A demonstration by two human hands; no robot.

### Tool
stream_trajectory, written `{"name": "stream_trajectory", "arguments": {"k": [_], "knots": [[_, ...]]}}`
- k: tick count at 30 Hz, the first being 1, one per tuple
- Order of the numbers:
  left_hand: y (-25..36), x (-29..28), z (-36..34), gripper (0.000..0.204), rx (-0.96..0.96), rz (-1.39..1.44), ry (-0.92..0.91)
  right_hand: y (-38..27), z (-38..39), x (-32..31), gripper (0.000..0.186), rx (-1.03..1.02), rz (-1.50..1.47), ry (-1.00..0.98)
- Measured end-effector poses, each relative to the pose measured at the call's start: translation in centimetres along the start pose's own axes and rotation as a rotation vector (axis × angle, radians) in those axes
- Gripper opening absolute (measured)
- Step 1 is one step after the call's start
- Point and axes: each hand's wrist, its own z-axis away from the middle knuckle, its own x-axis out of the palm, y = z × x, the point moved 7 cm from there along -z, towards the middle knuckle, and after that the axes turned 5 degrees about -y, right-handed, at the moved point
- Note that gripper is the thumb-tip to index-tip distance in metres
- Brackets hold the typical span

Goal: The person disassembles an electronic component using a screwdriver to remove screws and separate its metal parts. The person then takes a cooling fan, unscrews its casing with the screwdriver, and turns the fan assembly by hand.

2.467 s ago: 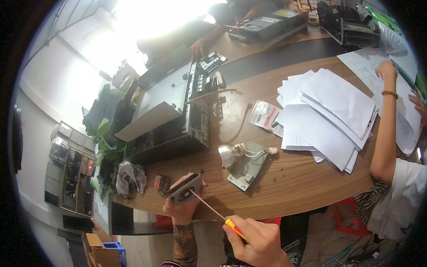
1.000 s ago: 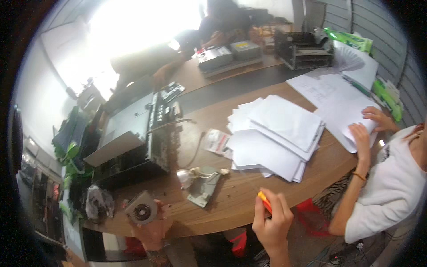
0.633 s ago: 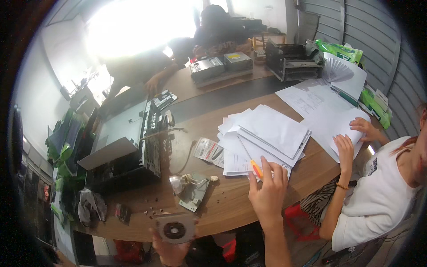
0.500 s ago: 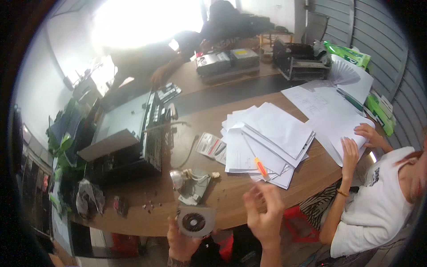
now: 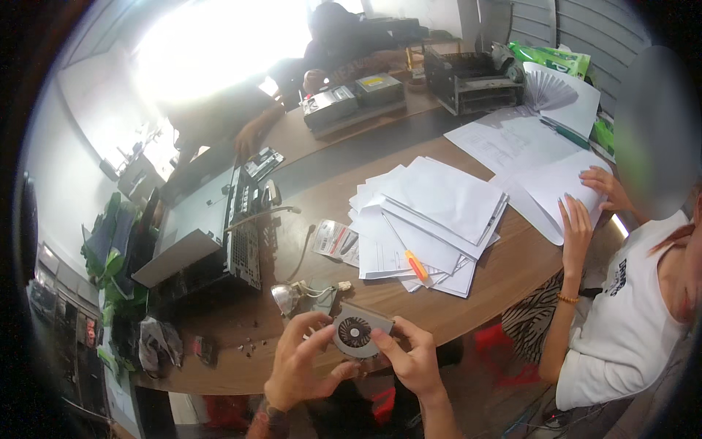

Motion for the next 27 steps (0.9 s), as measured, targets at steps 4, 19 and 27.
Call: {"name": "stream_trajectory", "arguments": {"k": [4,19,27], "knots": [[1.2,-0.7,-1.5,0.066,0.152,-0.318,-0.128,-0.3,0.1,-0.1,0.019,-0.021,0.002,-0.006],[1.3,-0.9,-2.0,0.04,0.308,-0.233,-0.084,-0.3,0.4,-0.3,0.019,-0.11,-0.013,-0.024],[0.7,-1.2,-1.8,0.041,0.196,-0.08,0.032,-0.6,0.4,-0.4,0.024,-0.066,-0.213,0.042]]}}
